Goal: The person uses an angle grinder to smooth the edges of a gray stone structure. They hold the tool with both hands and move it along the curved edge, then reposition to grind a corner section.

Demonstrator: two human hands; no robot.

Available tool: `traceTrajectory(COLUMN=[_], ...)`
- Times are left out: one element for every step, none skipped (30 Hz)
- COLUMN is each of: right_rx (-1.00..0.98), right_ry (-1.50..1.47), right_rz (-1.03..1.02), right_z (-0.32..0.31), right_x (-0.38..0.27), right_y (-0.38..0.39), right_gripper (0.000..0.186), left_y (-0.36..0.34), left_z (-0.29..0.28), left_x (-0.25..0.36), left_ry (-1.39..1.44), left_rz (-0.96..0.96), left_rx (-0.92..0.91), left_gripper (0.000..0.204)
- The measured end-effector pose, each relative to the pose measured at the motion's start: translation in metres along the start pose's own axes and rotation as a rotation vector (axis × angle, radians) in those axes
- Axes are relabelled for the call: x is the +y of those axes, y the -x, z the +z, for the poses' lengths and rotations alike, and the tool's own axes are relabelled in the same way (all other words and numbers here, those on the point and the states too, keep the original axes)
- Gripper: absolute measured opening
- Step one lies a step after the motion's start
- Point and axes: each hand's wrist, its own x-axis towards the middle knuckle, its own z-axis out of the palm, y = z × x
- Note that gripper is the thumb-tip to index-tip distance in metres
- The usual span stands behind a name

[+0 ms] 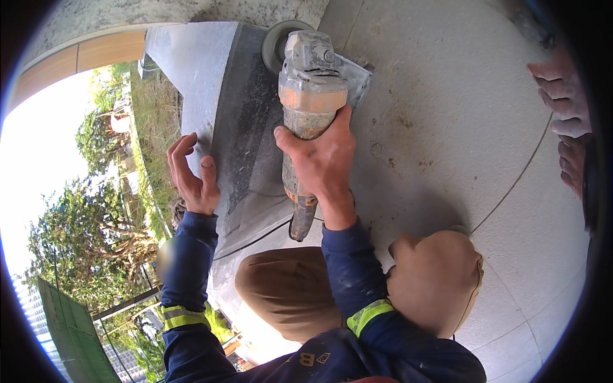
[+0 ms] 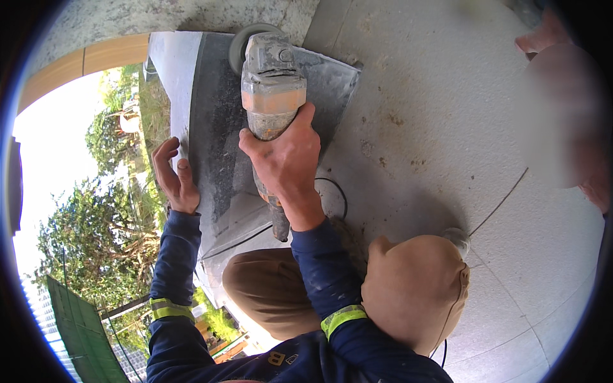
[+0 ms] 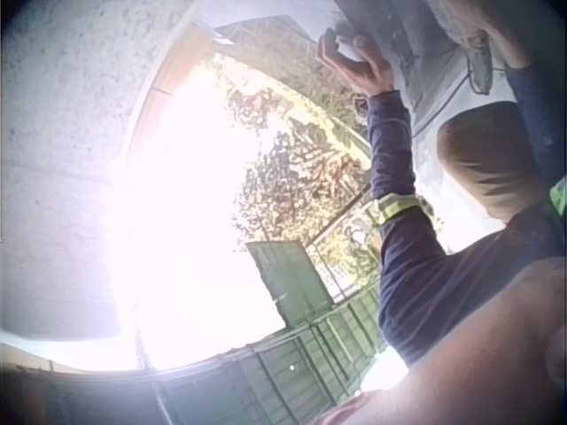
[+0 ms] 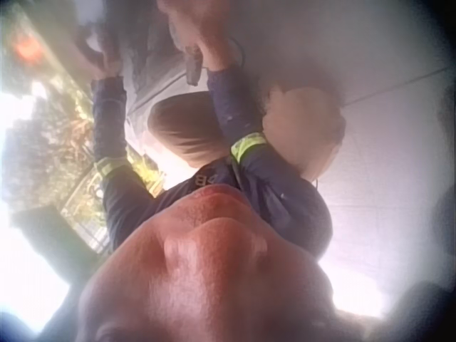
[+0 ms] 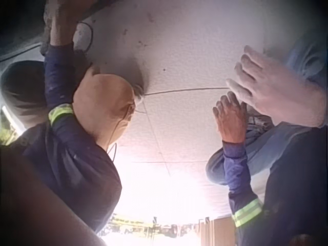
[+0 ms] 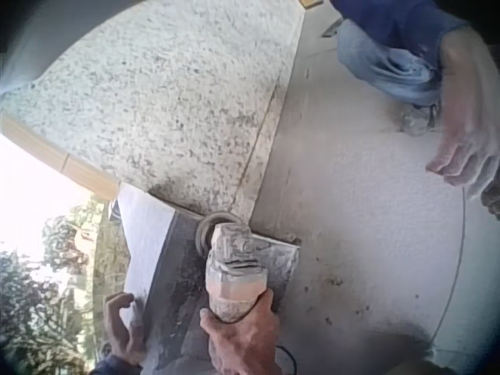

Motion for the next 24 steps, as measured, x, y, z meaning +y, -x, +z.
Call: traceTrajectory(right_rx=[-0.003, -0.006, -0.009, -0.026, -0.044, -0.062, -0.039, -0.017, 0.005, 0.019, 0.034, 0.048, 0.059, 0.067, 0.075, 0.061, 0.060, 0.059, 0.058, 0.055, 0.053, 0.050, 0.039, 0.028], right_ry=[-0.002, -0.004, -0.007, -0.006, -0.005, -0.005, -0.010, -0.015, -0.020, -0.021, -0.024, -0.026, -0.057, -0.088, -0.120, -0.181, -0.213, -0.245, -0.279, -0.294, -0.309, -0.326, -0.318, -0.309], right_rz=[-0.004, -0.007, -0.011, 0.015, 0.042, 0.069, 0.065, 0.061, 0.057, 0.089, 0.120, 0.151, 0.176, 0.202, 0.228, 0.293, 0.309, 0.325, 0.343, 0.357, 0.370, 0.384, 0.376, 0.367], right_z=[0.000, 0.001, 0.003, 0.005, 0.006, 0.006, 0.004, 0.000, -0.003, -0.009, -0.016, -0.021, -0.027, -0.030, -0.034, -0.038, -0.040, -0.042, -0.045, -0.049, -0.053, -0.055, -0.056, -0.057], right_x=[-0.003, -0.007, -0.009, -0.009, -0.009, -0.008, -0.004, 0.004, 0.013, 0.020, 0.029, 0.038, 0.050, 0.063, 0.074, 0.079, 0.084, 0.088, 0.092, 0.095, 0.099, 0.098, 0.098, 0.097], right_y=[0.000, 0.000, 0.001, 0.003, 0.005, 0.006, 0.005, 0.003, 0.001, -0.002, -0.004, -0.006, -0.008, -0.009, -0.011, -0.011, -0.013, -0.015, -0.016, -0.018, -0.020, -0.022, -0.023, -0.023], right_gripper=[0.062, 0.062, 0.062, 0.063, 0.064, 0.066, 0.064, 0.063, 0.062, 0.061, 0.061, 0.061, 0.061, 0.062, 0.063, 0.067, 0.067, 0.067, 0.068, 0.065, 0.062, 0.059, 0.059, 0.059], left_y=[0.000, 0.001, 0.000, 0.001, 0.002, 0.003, 0.002, 0.002, 0.003, 0.002, 0.002, 0.002, 0.001, 0.001, 0.001, 0.001, 0.002, 0.002, 0.002, 0.002, 0.002, 0.001, 0.001, 0.001], left_z=[0.000, 0.000, 0.000, 0.000, -0.001, -0.001, 0.000, 0.001, 0.001, 0.002, 0.001, 0.000, 0.000, -0.001, -0.001, -0.001, -0.001, -0.001, -0.001, 0.000, 0.000, 0.000, 0.000, 0.000], left_x=[0.000, 0.000, 0.000, 0.001, 0.001, 0.000, 0.001, 0.001, 0.001, 0.001, 0.001, 0.001, 0.001, 0.001, 0.000, -0.001, -0.001, -0.002, -0.002, -0.002, -0.001, -0.001, -0.001, -0.001], left_ry=[0.003, 0.006, 0.008, -0.002, -0.013, -0.025, -0.021, -0.018, -0.015, -0.017, -0.020, -0.023, -0.021, -0.023, -0.025, -0.025, -0.016, -0.007, 0.000, -0.004, -0.007, -0.012, -0.020, -0.027], left_rz=[-0.002, -0.003, -0.003, -0.006, -0.009, -0.011, -0.009, -0.008, -0.007, -0.007, -0.008, -0.008, -0.006, -0.007, -0.007, -0.002, -0.002, -0.003, -0.005, -0.005, -0.005, -0.004, 0.000, 0.004], left_rx=[0.002, 0.004, 0.006, -0.004, -0.013, -0.022, -0.023, -0.024, -0.024, -0.025, -0.025, -0.026, -0.031, -0.035, -0.040, -0.041, -0.040, -0.039, -0.040, -0.045, -0.050, -0.056, -0.061, -0.065], left_gripper=[0.060, 0.060, 0.060, 0.061, 0.062, 0.063, 0.063, 0.063, 0.063, 0.063, 0.062, 0.062, 0.062, 0.062, 0.062, 0.063, 0.062, 0.062, 0.062, 0.062, 0.061, 0.061, 0.061, 0.061])
